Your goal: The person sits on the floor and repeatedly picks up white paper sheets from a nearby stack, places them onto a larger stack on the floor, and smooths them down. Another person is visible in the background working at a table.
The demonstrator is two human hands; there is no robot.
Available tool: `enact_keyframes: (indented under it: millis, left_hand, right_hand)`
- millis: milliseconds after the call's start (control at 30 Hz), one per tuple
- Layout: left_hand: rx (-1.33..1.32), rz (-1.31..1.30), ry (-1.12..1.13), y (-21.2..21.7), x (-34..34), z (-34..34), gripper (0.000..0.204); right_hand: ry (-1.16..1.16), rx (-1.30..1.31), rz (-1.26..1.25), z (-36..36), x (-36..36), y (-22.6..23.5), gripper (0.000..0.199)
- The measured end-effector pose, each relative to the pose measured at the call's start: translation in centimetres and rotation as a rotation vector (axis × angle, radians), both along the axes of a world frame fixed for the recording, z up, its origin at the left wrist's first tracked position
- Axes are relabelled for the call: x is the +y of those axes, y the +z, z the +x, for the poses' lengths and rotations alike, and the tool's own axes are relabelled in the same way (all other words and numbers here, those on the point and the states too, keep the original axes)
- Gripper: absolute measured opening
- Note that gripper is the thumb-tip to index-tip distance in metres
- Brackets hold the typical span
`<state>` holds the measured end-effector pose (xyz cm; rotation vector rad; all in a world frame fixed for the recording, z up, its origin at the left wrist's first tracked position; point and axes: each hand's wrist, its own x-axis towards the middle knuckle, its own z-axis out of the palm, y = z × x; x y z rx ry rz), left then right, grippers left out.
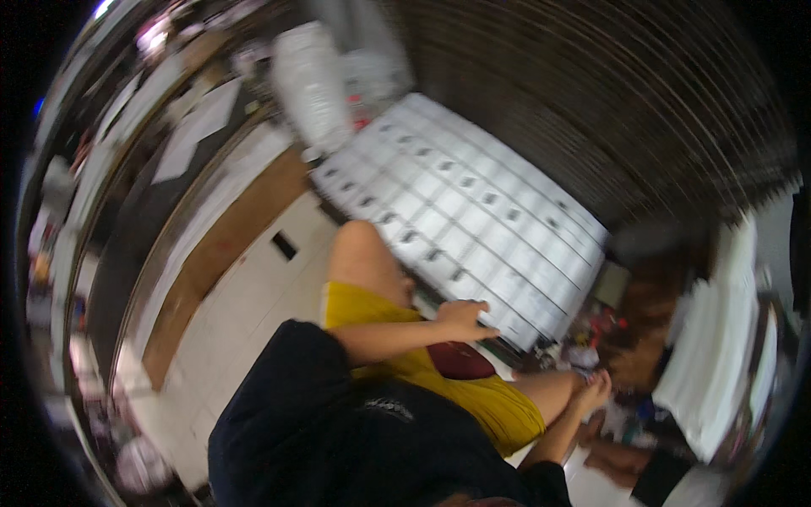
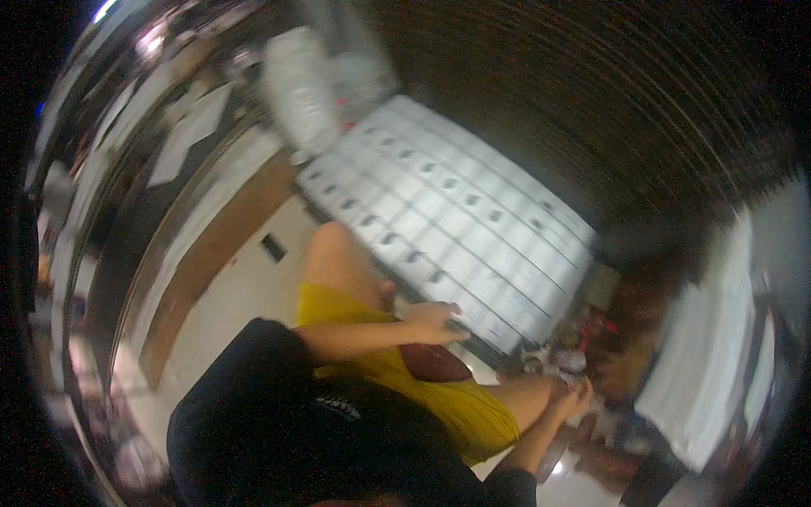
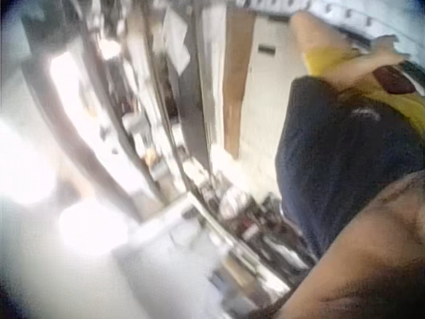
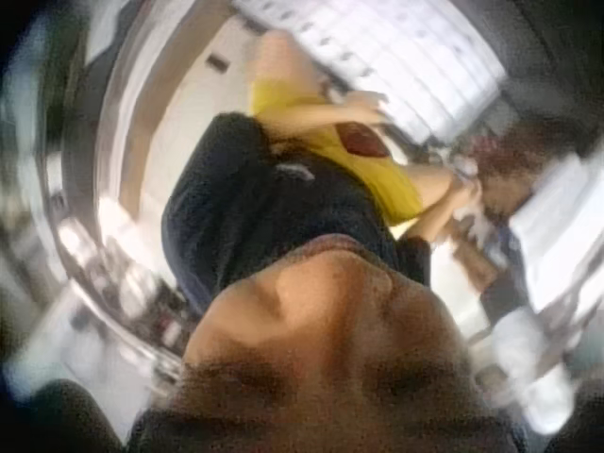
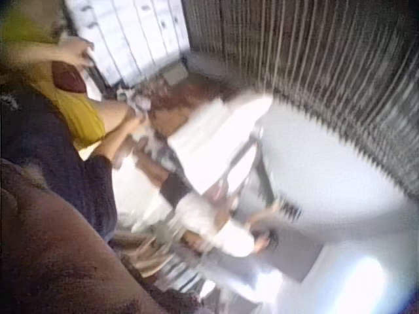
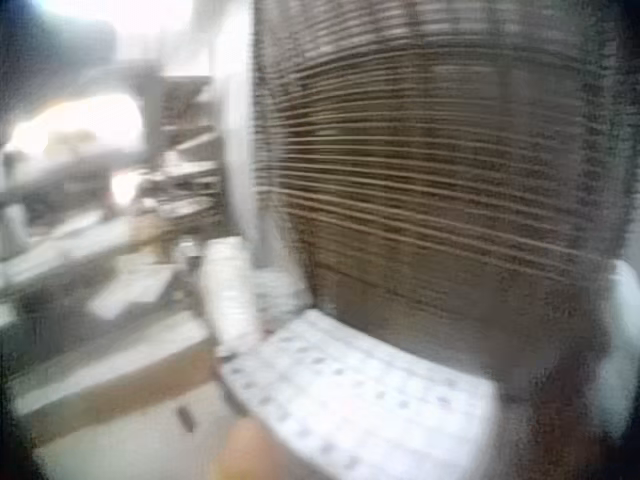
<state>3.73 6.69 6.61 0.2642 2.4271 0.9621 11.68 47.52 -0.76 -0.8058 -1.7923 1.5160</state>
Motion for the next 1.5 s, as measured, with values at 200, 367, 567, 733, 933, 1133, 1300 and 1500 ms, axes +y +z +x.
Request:
enact_keyframes:
  millis: [200, 367, 567, 733, 933, 1133, 1300, 1500]
  left_hand:
    - [0.013, -0.386, -0.035, -4.5, -4.2, 3.8, 0.071]
    - [-0.086, -0.168, -0.178, -6.4, -3.2, 0.1, 0.072]
    - [-0.199, -0.189, -0.420, -8.5, -2.4, -0.6, 0.076]
    - [-0.219, -0.186, -0.492, -10.1, -1.6, -0.6, 0.077]
    - [-0.187, -0.141, -0.444, -9.4, -1.8, -0.8, 0.073]
    - [-0.187, -0.170, -0.470, -8.0, -1.6, 0.1, 0.073]
    - [-0.104, -0.139, -0.548, -8.2, -0.8, 0.4, 0.073]
    - [-0.103, -0.148, -0.607, -6.6, 0.3, 0.2, 0.071]
  right_hand:
    - [0.112, 0.059, 0.045, -0.1, 1.0, -0.7, 0.014]
    - [0.168, -0.004, 0.162, -2.4, 0.5, -0.8, 0.014]
    - [0.122, -0.072, 0.211, -2.5, -0.1, 0.5, 0.015]
    - [0.125, -0.083, 0.199, -2.2, -0.6, 1.3, 0.013]
    - [0.093, -0.055, 0.174, -2.5, -0.9, 1.4, 0.011]
    - [0.106, -0.073, 0.212, -1.8, -0.5, -0.1, 0.007]
    - [0.076, -0.149, 0.234, -0.7, 1.6, -4.1, 0.011]
    - [-0.014, -0.189, 0.474, -0.7, 1.6, -6.0, 0.015]
